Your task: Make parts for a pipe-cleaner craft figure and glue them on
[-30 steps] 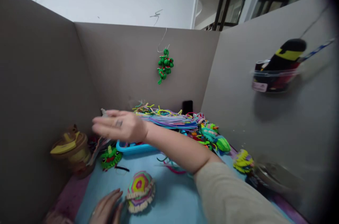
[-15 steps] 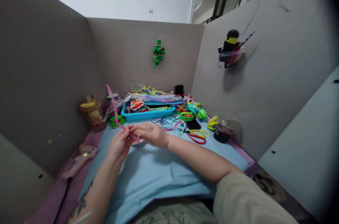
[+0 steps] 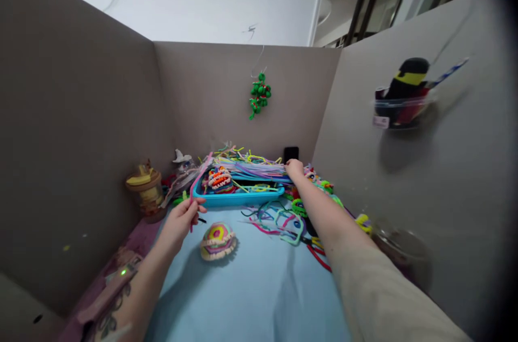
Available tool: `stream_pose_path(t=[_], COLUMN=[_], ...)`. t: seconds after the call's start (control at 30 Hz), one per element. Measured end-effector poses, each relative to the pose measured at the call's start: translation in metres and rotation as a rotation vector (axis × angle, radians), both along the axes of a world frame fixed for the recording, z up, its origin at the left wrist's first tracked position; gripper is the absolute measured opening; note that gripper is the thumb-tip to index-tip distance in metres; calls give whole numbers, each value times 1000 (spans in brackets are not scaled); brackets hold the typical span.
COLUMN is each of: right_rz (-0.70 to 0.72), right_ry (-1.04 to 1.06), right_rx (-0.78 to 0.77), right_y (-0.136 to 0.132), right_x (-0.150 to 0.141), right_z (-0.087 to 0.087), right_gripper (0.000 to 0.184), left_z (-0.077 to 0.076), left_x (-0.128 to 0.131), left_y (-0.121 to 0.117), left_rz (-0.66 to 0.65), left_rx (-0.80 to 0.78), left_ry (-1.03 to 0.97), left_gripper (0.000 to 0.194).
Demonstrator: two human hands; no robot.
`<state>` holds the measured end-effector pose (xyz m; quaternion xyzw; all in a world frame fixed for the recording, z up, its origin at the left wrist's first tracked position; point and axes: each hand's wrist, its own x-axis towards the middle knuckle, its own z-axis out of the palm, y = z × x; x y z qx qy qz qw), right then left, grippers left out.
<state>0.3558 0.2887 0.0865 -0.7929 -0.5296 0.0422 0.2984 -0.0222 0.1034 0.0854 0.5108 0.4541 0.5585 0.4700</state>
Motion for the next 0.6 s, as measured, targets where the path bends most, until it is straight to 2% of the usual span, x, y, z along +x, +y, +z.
stream_pose_path(t=[0.1,0.17,0.3,0.37,0.5,0.6], right_rz=[-29,-40,-62,-72,-68,-25], right_ry=[14,27,65,93,170,249], right_rx=[-75,-119,-161,-148,-78,-3], right_y=[11,16,22,24,25,23], right_x=[8,13,21,26,40,50], right_z=[-5,-7,-9,-7,2,11], right_gripper=[25,24,25,25,21,20], left_z=[13,16,3,-9,-31,-37], left_x=[-2,0,2,0,-9,-16], left_y=[28,46,72,78,82,80], left_rz=[18,10,-61,-77,0,30], left_rx=[106,167,281,367,469,510], left_ry=[182,424,1000,1160,1175,1127], left_gripper=[36,31,25,31,36,35])
